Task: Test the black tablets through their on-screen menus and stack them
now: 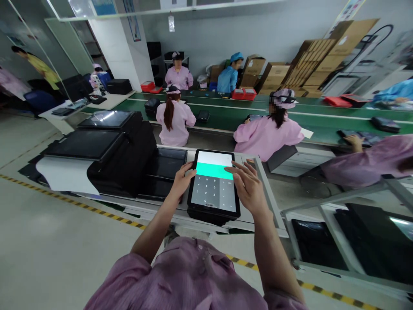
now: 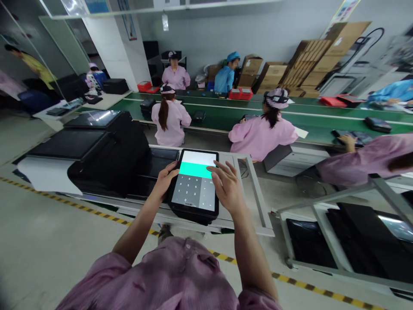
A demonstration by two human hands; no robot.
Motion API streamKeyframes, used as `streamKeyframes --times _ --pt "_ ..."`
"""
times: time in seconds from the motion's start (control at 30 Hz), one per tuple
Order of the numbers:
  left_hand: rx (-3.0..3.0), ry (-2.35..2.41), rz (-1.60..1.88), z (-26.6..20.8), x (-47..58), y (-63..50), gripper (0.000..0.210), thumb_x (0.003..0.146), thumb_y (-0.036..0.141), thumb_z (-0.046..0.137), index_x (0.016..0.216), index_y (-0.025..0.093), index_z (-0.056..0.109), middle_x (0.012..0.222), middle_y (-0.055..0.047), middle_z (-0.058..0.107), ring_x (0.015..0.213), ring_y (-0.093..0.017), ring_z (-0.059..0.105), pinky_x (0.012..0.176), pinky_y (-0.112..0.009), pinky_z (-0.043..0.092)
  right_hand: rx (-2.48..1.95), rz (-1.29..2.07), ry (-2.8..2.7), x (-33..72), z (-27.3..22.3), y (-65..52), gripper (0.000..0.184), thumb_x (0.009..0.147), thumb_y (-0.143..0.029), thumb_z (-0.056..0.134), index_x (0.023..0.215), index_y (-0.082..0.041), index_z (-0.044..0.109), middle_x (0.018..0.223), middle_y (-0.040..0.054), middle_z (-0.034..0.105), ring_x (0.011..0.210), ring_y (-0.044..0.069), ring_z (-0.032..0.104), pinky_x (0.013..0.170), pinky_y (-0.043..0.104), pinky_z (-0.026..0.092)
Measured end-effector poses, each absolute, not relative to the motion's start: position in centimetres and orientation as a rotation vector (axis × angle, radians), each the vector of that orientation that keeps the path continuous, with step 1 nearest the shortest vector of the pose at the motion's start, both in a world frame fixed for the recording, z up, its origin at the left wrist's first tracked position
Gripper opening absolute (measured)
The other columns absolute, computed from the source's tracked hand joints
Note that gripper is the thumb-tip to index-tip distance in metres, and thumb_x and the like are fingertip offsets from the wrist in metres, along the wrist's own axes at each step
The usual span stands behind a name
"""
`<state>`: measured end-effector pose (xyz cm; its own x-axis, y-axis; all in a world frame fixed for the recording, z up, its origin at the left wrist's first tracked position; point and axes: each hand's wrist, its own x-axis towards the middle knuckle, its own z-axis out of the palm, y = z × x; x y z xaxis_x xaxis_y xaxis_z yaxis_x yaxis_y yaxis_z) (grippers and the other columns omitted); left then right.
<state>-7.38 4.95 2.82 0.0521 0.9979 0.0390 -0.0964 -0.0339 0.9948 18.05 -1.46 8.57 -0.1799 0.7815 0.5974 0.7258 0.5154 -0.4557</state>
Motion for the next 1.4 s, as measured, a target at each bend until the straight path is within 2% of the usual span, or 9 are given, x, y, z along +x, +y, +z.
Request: streamKeyframes --times 0.17,0.3,0.57,0.63,0.77,0.93,1.13,1.27,1.4 --pt "1.236 1.102 1.254 2.7 -7.3 5.0 0.038 0.083 0.032 0.079 0.121 0.025 0.083 0.148 -0.008 0.072 0.147 -0.033 0.059 0.128 -0.046 0.04 -1.242 0.021 -1.819 18.4 8.3 -1.8 0.042 0.117 -0.037 0.037 0.125 -0.031 0.079 0.118 0.0031 0.084 0.129 0.028 0.074 0.125 0.065 0.045" --pt "1.241 1.118 1.265 2.6 -7.2 5.0 0.04 0.083 0.034 0.081 0.122 0.025 0.082 0.147 -0.008 0.072 0.145 -0.033 0.06 0.127 -0.045 0.042 -1.159 0.064 -1.856 17.0 9.0 -2.4 0.04 0.117 -0.034 0.038 0.127 -0.032 0.077 0.119 0.0029 0.084 0.129 0.027 0.074 0.124 0.062 0.046" --pt "1.282 1.168 1.243 2.6 -7.1 5.3 0.048 0.079 0.035 0.086 0.125 0.023 0.08 0.147 -0.011 0.07 0.145 -0.036 0.059 0.125 -0.048 0.044 -1.059 0.202 -2.235 15.0 10.4 -3.0 0.036 0.114 -0.038 0.049 0.147 -0.032 0.064 0.134 0.0043 0.079 0.151 0.03 0.058 0.133 0.066 0.035" --pt "1.279 1.17 1.254 2.5 -7.0 5.4 0.053 0.076 0.034 0.089 0.127 0.023 0.079 0.147 -0.012 0.07 0.144 -0.038 0.059 0.124 -0.05 0.046 -1.05 0.213 -2.247 15.3 10.4 -2.9 0.035 0.114 -0.038 0.051 0.146 -0.032 0.064 0.135 0.0039 0.079 0.149 0.029 0.06 0.134 0.066 0.035" --pt "1.235 1.168 1.234 2.5 -6.9 5.4 0.061 0.073 0.032 0.091 0.131 0.022 0.077 0.149 -0.013 0.069 0.143 -0.039 0.06 0.123 -0.051 0.047 -1.1 0.099 -1.964 16.6 9.9 -2.8 0.031 0.115 -0.03 0.046 0.135 -0.03 0.069 0.129 0.0043 0.08 0.136 0.027 0.07 0.127 0.06 0.045" --pt "1.18 1.179 1.172 3.5 -7.1 5.0 0.046 0.088 0.04 0.075 0.13 0.022 0.078 0.152 -0.011 0.069 0.148 -0.036 0.057 0.126 -0.046 0.042 -1.184 -0.051 -1.848 18.3 9.1 -2.6 0.031 0.115 -0.029 0.047 0.125 -0.029 0.076 0.12 0.0039 0.083 0.127 0.027 0.074 0.124 0.059 0.047" --pt "1.234 1.162 1.196 3.4 -7.2 4.9 0.043 0.088 0.036 0.072 0.128 0.022 0.08 0.154 -0.01 0.067 0.151 -0.034 0.055 0.128 -0.043 0.039 -1.203 -0.008 -1.942 18.2 8.8 -1.9 0.03 0.115 -0.031 0.046 0.125 -0.028 0.074 0.12 0.0046 0.083 0.119 0.027 0.077 0.122 0.061 0.048" --pt "1.246 1.118 1.238 2.6 -7.2 5.0 0.037 0.09 0.035 0.07 0.123 0.025 0.083 0.151 -0.007 0.069 0.151 -0.032 0.054 0.129 -0.044 0.039 -1.199 0.069 -2.011 17.6 8.9 -1.8 0.031 0.116 -0.036 0.045 0.13 -0.029 0.072 0.125 0.0051 0.082 0.129 0.028 0.074 0.126 0.062 0.045" --pt "1.204 1.063 1.281 2.0 -7.0 5.0 0.03 0.091 0.036 0.07 0.116 0.026 0.086 0.147 -0.006 0.072 0.15 -0.031 0.056 0.128 -0.044 0.042 -1.231 0.046 -1.925 17.9 8.6 -2.1 0.035 0.116 -0.034 0.042 0.125 -0.029 0.075 0.121 0.0045 0.083 0.124 0.026 0.076 0.124 0.061 0.046"
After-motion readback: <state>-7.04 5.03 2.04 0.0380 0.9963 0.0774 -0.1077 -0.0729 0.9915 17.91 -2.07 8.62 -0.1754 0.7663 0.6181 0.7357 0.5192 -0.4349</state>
